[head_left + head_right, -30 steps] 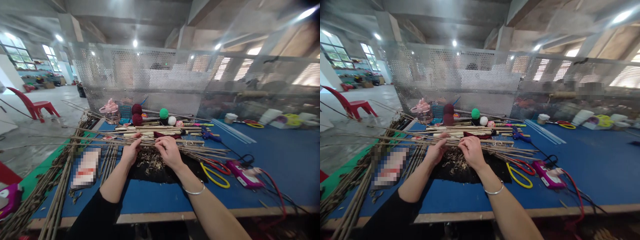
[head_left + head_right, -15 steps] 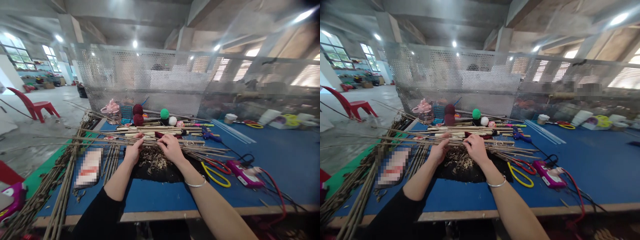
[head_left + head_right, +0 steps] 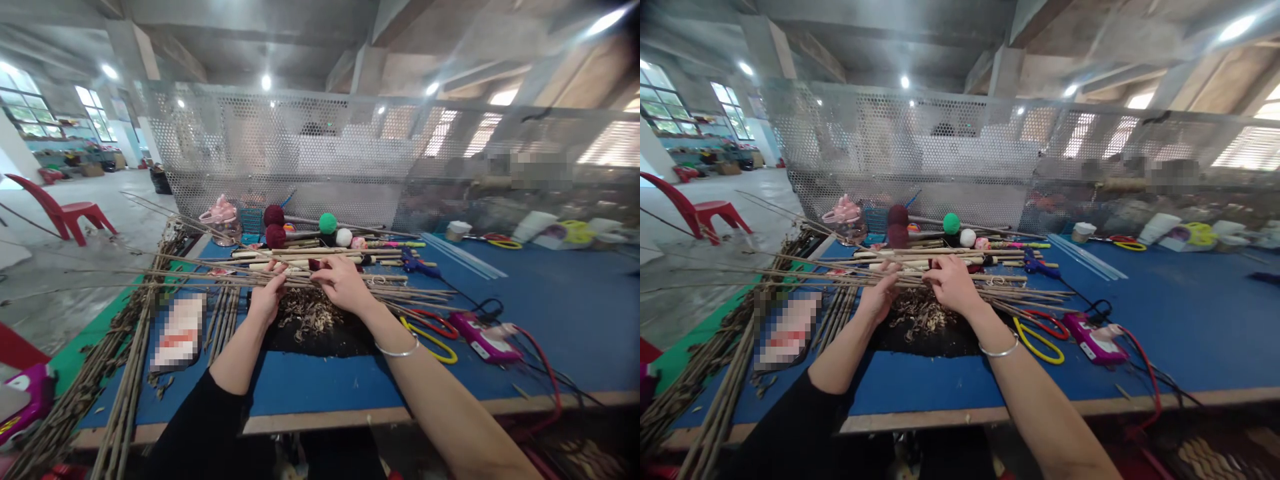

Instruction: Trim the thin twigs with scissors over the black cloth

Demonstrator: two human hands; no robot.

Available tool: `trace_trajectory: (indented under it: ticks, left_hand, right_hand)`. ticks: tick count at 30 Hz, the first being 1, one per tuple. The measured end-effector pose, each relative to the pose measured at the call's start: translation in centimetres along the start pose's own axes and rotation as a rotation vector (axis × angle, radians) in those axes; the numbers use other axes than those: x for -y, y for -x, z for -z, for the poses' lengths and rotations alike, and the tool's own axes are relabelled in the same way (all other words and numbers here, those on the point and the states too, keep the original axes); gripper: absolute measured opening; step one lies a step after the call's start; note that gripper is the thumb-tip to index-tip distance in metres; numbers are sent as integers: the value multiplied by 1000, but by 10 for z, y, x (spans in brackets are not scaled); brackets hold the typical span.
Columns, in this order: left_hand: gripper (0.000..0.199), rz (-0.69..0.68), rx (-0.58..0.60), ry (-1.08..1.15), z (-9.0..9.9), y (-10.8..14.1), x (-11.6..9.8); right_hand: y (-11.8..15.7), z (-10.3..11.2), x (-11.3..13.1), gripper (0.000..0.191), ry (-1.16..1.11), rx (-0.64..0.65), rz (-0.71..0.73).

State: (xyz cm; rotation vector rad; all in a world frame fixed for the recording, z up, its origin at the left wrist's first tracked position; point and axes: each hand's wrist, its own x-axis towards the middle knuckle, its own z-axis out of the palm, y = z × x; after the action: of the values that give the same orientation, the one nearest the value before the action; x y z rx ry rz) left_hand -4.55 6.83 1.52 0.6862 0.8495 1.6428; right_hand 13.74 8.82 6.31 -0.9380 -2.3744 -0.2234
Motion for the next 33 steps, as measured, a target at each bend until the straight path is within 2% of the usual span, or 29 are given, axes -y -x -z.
trace_trajectory:
  ticks: [4,7,9,14,20,26,30,33]
  left_hand:
    - [64,0,-3,0,0,0,0]
    - [62,-3,-9,-15,1,-1,1]
    - [62,-11,0,-20,2,-1,2]
    - [64,-16,31,-12,4,-1,4]
    - [64,14,23,1,3,-2,4]
    - [57,14,-13,34,1,0,3]
    - [45,30,-34,134,-5,3,3]
    - [40,32,-92,210,-10,3,6]
  right_hand:
    - [-19,5,1,31,148,196,116]
    - [-28,7,2,25,238,314,159]
    - [-31,7,0,20,254,344,184]
    - [-29,4,-12,17,78,310,187]
    - [-8,7,-17,18,-221,184,41]
    - [9,29,-6,20,-78,264,115]
    - [-5,33,9,16,-76,259,125]
    - [-37,19,29,18,-164,191,147]
